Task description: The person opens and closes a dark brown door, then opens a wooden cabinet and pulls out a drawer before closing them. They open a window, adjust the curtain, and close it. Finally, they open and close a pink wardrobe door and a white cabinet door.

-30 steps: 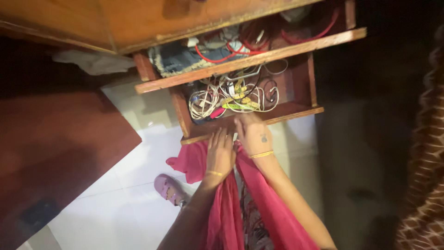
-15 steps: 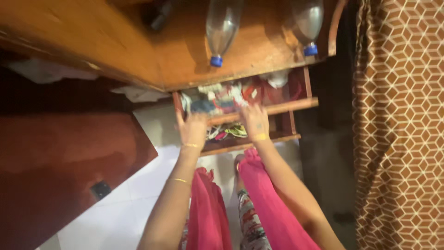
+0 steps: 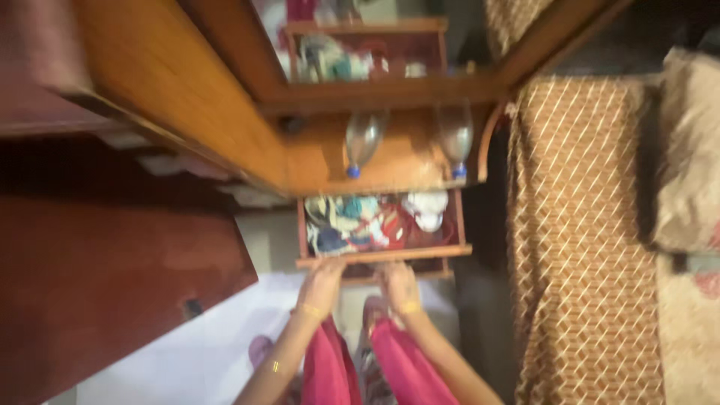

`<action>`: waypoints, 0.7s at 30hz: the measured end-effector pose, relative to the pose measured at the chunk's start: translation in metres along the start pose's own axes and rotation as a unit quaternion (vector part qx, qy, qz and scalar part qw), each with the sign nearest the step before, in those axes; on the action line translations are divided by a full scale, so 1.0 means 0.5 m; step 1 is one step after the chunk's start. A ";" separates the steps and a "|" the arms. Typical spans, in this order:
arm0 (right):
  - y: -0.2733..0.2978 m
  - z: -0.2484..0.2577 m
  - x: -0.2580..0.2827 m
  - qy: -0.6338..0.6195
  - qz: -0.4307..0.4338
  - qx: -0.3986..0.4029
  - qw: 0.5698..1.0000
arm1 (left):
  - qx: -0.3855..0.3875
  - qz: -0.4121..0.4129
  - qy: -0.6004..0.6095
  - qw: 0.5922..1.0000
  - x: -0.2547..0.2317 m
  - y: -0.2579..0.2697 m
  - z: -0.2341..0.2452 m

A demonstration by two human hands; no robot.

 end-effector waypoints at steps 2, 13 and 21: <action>0.051 0.074 0.056 -0.064 -0.015 0.024 0.998 | -0.073 -0.005 0.059 0.996 -0.081 0.027 0.091; -0.023 0.509 0.465 -0.253 0.045 0.025 0.966 | -0.218 0.076 0.117 0.966 -0.354 0.108 0.595; -0.273 0.919 0.960 -0.345 0.269 -0.152 0.886 | -0.362 0.032 0.101 0.926 -0.419 0.092 0.915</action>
Point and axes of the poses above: each hand's wrist, its own y-axis away from the middle knuckle, its own z-axis out of the back of the hand, x = y × z, the point moved 3 cm from there along -y, towards the middle knuckle, and after that the axes turned 6 degrees about -z, right-handed, at the moved point
